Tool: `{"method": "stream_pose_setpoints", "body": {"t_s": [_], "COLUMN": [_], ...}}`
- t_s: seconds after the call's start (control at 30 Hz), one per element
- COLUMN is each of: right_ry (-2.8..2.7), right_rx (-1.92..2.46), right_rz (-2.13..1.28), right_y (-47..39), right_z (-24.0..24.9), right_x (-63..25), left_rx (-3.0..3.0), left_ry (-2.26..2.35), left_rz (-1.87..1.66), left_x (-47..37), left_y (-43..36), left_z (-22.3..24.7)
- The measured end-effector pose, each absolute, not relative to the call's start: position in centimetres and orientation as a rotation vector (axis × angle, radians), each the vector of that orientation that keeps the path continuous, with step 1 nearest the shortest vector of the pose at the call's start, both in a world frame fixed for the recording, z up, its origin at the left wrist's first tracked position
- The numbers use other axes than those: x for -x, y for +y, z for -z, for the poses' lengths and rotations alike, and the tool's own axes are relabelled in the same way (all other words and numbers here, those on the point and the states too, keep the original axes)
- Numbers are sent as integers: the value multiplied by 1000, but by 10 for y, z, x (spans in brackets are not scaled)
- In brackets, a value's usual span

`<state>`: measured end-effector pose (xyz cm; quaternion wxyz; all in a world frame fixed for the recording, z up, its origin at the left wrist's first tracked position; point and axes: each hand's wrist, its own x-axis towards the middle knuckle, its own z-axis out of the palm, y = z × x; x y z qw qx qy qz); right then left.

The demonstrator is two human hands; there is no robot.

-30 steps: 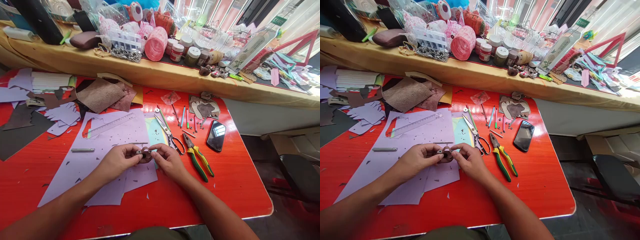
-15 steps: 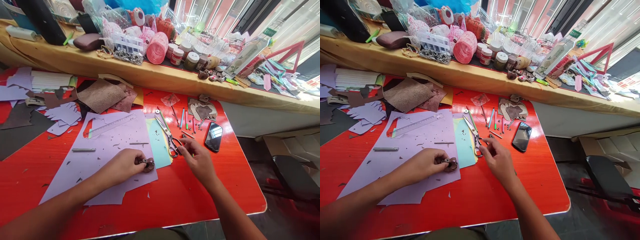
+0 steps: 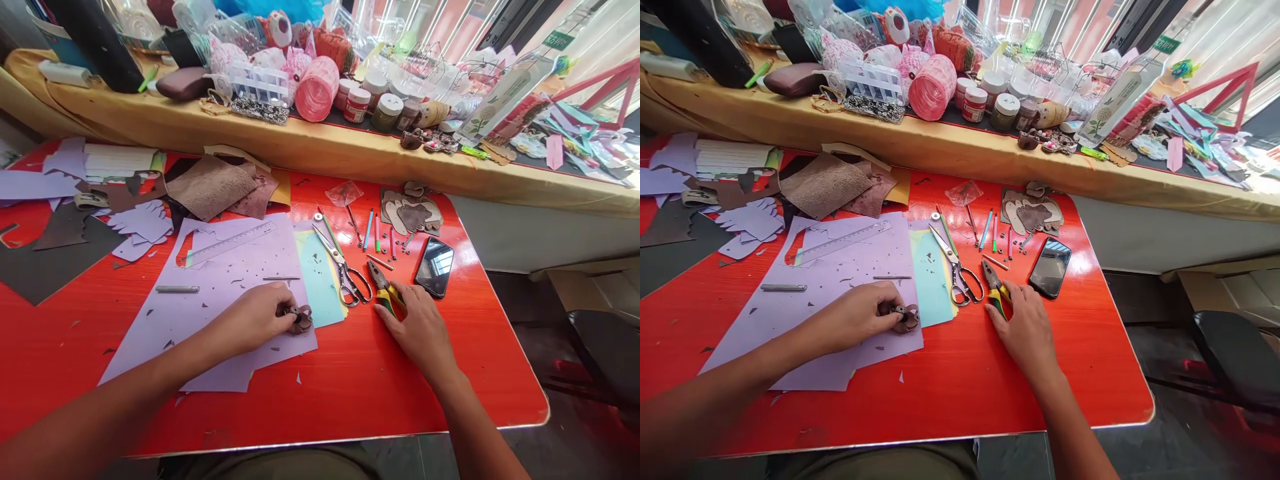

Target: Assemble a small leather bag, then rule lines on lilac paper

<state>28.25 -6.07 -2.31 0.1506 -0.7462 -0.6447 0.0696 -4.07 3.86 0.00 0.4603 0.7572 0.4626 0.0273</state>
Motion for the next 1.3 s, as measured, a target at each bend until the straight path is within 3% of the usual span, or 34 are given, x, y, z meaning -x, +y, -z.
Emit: {"method": "stream_pose_setpoints", "body": {"t_s": [0.13,0.43,0.7,0.97,1.3], "right_ry": [-1728,-946,-725,-851,-1166], "right_rx": [2102,1585,1209,1129,1116], "right_rz": [-270,-1089,-1385,-1316,-991], "right_y": [-61,-81,-63,-60,-43], "right_z": [24,-1,-4,1,-16], "right_x": [-279,-262,-218,-182,-152], "left_rx": [-1871,-1873,-1917,-1894,-1925], "left_ry": [1140,1139,1148,1184,1230], "left_rz": [-75,-110,-116,-149,-150], "left_x": [41,42,39,37,40], "left_y": [39,39,40,39,38], "left_z": [3,8,7,5,7]}}
